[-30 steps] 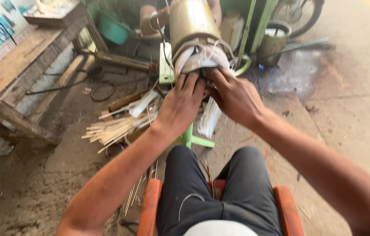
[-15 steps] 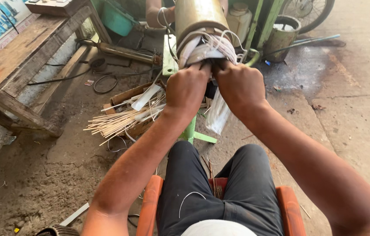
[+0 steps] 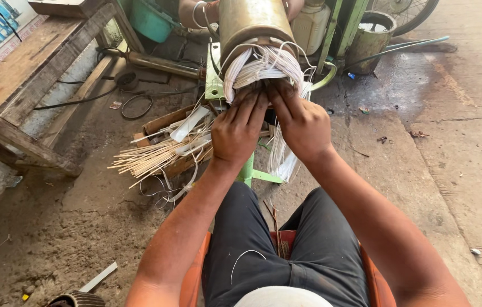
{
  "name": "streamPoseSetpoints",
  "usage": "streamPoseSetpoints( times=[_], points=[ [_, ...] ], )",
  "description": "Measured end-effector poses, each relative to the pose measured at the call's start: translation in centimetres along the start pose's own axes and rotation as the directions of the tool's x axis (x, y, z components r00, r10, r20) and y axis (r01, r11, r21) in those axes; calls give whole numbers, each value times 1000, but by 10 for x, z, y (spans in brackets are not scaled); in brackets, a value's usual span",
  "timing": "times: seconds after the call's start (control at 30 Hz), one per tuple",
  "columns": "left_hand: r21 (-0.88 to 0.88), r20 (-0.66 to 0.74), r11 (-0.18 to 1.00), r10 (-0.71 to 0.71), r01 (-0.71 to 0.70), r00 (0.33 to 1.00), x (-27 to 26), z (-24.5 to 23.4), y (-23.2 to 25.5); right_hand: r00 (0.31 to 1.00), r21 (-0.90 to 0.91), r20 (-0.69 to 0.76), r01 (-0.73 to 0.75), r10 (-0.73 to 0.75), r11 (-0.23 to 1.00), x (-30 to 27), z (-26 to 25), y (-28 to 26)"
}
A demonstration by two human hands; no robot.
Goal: The person winds white wire onto a cylindrical metal core mounted on a green stand. They use a thin wooden stick to guide and separate strands, then pull and arrange the wire into loops with both hands.
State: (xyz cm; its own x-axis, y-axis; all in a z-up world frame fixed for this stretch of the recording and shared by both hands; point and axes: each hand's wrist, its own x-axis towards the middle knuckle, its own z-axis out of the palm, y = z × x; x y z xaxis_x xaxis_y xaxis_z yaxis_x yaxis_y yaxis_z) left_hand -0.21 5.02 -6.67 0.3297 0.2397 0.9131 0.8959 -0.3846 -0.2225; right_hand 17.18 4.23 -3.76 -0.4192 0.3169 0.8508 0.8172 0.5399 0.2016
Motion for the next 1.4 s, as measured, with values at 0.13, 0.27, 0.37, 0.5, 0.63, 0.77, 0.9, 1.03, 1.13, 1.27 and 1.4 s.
streamPoseSetpoints(
  times=[0.13,0.27,0.37,0.5,0.63,0.77,0.9,1.03,1.13,1.27,1.4],
  points=[
    [19,60,1000,10,-12,998,3,-15,5,993,133,104,-78,64,988,-4,-20,-6],
    [-232,13,971,-57,59,998,8,-14,-2,997,255,46,-67,57,965,-55,-59,-21],
    [-327,-113,942,-122,79,986,11,-9,-12,971,270,189,-194,145,943,-99,-71,-25],
    [-492,-252,869,-196,49,948,12,5,-35,943,298,219,-308,250,903,-132,-67,-2],
    [-550,-205,830,-238,89,950,-16,14,-83,930,328,138,-366,339,871,-135,-71,25],
    [-623,-141,755,-366,205,920,-38,42,-153,914,320,54,-397,402,860,-116,-78,42],
    [-781,-83,570,-502,257,861,-11,82,-233,894,360,45,-431,446,828,-84,-76,55],
    [-704,700,-337,-479,626,530,48,82,-280,869,427,119,-481,480,766,-43,-59,62],
    [-582,357,68,-874,811,330,91,52,-271,902,521,104,-408,419,750,-22,-38,65],
    [-650,-29,631,-577,423,816,97,-3,-157,930,510,128,-360,345,781,-16,-20,50],
    [-54,251,968,249,-244,935,52,-50,-28,919,435,86,-381,384,816,-23,-20,11]
  ],
)
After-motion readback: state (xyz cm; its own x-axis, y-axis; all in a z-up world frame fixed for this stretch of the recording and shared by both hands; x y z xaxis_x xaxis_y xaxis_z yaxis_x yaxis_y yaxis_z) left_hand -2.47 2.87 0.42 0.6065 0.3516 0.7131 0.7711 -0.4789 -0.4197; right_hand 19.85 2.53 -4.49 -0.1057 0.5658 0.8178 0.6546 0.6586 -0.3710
